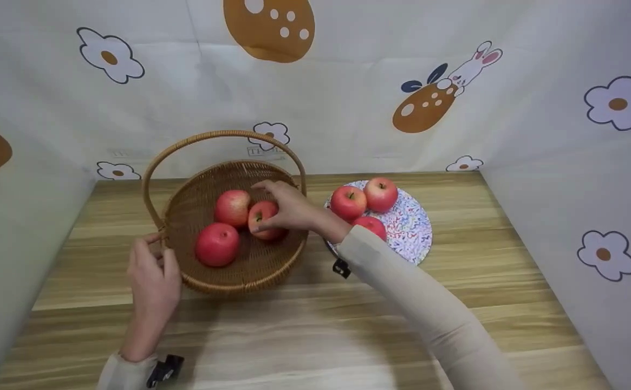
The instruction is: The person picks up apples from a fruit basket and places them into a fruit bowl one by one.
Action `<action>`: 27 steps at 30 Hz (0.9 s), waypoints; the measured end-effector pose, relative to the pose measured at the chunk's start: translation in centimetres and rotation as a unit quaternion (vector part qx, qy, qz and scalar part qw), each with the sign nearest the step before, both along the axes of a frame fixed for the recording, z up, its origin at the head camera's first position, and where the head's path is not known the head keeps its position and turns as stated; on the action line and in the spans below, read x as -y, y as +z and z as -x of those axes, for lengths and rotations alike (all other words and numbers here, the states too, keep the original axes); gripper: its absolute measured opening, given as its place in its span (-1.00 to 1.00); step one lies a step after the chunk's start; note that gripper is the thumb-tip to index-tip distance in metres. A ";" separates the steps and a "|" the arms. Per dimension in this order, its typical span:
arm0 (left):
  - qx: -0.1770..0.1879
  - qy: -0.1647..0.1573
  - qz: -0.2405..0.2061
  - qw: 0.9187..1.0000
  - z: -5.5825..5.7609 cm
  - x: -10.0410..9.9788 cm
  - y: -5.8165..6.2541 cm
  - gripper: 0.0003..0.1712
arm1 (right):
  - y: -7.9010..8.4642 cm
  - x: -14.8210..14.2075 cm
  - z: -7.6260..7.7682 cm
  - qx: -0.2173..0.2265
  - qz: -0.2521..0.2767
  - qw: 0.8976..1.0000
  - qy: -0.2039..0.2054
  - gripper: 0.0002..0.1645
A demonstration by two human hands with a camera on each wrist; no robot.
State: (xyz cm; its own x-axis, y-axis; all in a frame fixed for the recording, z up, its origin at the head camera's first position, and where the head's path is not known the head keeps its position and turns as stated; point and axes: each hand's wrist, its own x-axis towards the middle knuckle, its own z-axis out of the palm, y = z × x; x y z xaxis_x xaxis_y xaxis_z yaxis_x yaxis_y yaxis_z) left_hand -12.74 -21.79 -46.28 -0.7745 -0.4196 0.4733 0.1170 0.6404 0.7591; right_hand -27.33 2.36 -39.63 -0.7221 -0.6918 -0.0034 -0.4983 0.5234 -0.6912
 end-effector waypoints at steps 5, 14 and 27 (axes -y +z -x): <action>-0.008 0.004 0.006 1.000 0.1 0.0 0.0 -0.67 | 0.0 0.7 0.3 0.008 -0.005 1.000 -0.008 0.02; -0.022 0.008 0.015 1.000 0.2 0.0 0.0 -0.69 | -0.5 1.0 0.8 0.046 -0.026 0.998 -0.021 -0.02; -0.013 0.000 0.011 1.000 0.1 -0.1 -0.1 -0.68 | -1.4 1.2 1.1 0.122 -0.016 0.992 -0.023 -0.12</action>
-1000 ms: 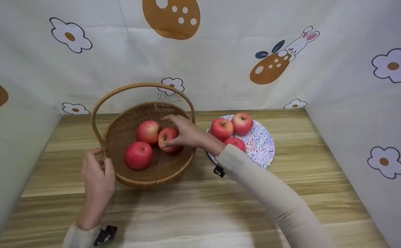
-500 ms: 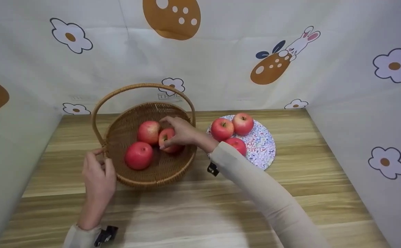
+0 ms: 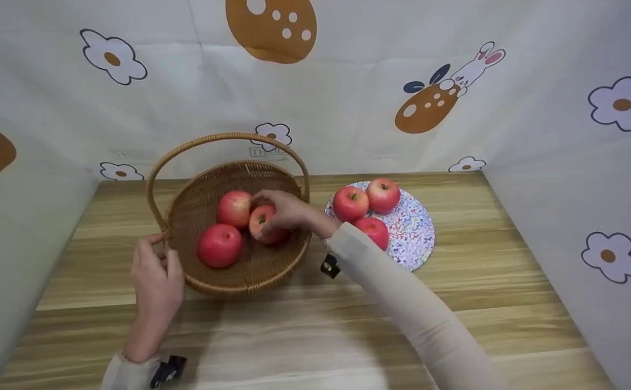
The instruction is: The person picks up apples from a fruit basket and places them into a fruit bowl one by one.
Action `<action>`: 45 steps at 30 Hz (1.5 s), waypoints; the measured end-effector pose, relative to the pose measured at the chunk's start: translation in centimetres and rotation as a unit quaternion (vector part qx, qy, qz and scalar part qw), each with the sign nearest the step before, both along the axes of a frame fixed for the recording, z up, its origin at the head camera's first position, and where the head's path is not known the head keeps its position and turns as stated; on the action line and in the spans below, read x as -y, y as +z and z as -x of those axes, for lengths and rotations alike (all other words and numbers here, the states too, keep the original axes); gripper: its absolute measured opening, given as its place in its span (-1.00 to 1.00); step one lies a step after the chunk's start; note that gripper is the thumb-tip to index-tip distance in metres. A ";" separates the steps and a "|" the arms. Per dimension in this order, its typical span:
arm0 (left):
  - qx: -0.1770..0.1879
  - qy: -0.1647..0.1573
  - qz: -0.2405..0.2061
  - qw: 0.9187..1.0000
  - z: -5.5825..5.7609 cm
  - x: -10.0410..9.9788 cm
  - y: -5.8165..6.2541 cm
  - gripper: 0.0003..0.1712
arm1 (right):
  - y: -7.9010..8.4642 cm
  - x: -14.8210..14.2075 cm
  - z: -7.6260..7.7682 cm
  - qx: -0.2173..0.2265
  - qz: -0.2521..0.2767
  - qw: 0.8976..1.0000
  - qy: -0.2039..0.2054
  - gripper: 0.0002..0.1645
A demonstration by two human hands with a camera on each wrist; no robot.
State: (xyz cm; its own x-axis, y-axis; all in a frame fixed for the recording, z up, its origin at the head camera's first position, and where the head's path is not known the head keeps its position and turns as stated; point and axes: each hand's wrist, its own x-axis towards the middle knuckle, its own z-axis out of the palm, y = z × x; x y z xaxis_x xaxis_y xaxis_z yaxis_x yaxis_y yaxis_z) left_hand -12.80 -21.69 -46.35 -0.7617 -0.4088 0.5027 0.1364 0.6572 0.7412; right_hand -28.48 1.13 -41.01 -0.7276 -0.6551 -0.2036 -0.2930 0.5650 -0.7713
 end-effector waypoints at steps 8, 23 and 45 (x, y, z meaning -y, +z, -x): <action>0.008 -0.001 -0.004 1.000 0.0 -0.2 0.1 -0.67 | -1.2 0.1 -0.2 0.001 0.011 1.000 -0.007 -0.19; 0.005 0.000 0.001 1.000 0.0 -0.1 -0.1 -0.69 | -1.9 0.2 -0.6 -0.003 0.009 1.000 0.007 -0.24; 0.010 0.002 0.011 1.000 0.1 -0.1 -0.1 -0.70 | -0.6 -0.2 -1.3 -0.093 -0.035 0.993 0.070 -0.31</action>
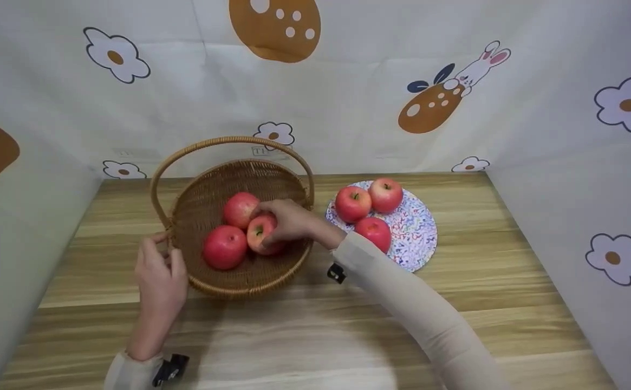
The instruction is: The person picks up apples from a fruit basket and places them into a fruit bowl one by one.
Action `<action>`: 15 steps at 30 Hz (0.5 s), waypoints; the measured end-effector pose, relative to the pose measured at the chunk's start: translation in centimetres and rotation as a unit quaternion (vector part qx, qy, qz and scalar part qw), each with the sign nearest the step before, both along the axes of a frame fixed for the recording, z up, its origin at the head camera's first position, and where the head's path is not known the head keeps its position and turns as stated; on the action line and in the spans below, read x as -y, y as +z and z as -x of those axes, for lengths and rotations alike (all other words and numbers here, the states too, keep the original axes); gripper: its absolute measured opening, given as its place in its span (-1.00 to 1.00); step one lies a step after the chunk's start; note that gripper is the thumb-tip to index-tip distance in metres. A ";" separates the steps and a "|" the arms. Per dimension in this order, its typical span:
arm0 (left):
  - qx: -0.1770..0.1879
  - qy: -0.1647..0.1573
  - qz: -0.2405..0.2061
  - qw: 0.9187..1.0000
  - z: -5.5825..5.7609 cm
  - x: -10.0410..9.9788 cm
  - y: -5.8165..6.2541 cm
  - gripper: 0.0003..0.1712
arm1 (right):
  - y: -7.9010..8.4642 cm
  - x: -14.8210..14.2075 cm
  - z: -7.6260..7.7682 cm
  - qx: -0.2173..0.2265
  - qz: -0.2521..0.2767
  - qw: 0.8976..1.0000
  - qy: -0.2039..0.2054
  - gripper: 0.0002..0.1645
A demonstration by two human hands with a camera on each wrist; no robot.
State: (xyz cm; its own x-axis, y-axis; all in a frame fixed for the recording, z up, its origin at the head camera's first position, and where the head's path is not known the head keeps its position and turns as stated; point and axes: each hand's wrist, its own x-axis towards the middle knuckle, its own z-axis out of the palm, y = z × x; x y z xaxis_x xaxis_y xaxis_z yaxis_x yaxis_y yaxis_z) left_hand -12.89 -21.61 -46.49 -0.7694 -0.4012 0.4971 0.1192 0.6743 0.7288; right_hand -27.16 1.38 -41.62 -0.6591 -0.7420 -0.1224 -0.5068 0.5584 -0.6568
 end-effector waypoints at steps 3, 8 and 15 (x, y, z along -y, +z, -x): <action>0.010 0.001 -0.003 1.000 -0.1 0.0 0.1 -0.69 | 0.2 -0.2 -0.1 -0.004 0.006 1.000 0.010 -0.32; 0.015 0.002 -0.007 1.000 -0.2 0.0 0.1 -0.68 | 0.6 -0.5 -0.2 -0.008 0.029 0.999 0.022 -0.30; 0.004 -0.007 -0.010 1.000 -0.1 0.1 0.0 -0.68 | 0.5 -0.8 -0.5 -0.008 0.045 0.999 0.022 -0.29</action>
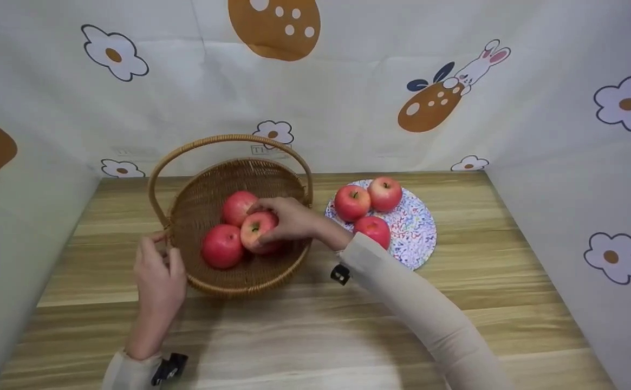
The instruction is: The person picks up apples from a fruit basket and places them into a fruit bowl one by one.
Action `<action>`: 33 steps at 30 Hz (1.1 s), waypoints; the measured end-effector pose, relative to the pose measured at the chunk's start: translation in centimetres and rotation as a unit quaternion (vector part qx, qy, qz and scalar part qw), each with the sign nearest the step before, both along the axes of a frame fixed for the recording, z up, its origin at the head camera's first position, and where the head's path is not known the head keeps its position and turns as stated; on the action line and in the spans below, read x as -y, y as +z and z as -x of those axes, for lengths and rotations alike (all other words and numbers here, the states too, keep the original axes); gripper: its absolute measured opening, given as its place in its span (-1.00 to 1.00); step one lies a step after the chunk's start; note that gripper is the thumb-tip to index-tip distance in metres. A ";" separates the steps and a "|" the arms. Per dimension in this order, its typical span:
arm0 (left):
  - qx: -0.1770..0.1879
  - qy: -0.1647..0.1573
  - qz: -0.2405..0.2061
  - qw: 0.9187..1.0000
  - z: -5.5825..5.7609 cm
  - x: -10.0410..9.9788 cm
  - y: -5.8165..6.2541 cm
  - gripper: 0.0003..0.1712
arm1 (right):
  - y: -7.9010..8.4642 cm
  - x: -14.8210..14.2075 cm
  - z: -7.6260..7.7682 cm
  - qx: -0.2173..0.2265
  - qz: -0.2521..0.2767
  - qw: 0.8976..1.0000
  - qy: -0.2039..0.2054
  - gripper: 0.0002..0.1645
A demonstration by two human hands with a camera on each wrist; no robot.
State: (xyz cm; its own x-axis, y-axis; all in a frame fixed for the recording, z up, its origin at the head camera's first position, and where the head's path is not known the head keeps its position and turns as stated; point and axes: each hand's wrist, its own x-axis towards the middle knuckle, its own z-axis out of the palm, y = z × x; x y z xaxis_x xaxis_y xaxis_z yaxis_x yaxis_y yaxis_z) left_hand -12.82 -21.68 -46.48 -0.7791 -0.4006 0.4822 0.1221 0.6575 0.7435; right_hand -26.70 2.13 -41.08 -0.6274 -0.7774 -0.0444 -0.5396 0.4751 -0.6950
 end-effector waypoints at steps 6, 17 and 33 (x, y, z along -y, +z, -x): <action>-0.009 -0.003 0.000 1.000 0.1 -0.1 -0.1 -0.69 | 0.1 -0.1 -0.4 0.011 0.013 1.000 -0.010 -0.29; -0.014 0.002 0.004 1.000 0.1 0.0 -0.1 -0.70 | 0.3 -0.4 -1.1 0.013 0.043 0.999 -0.021 -0.29; -0.006 0.001 0.000 1.000 0.1 0.0 -0.1 -0.70 | 0.6 -1.3 -2.2 0.024 0.103 0.994 -0.035 -0.26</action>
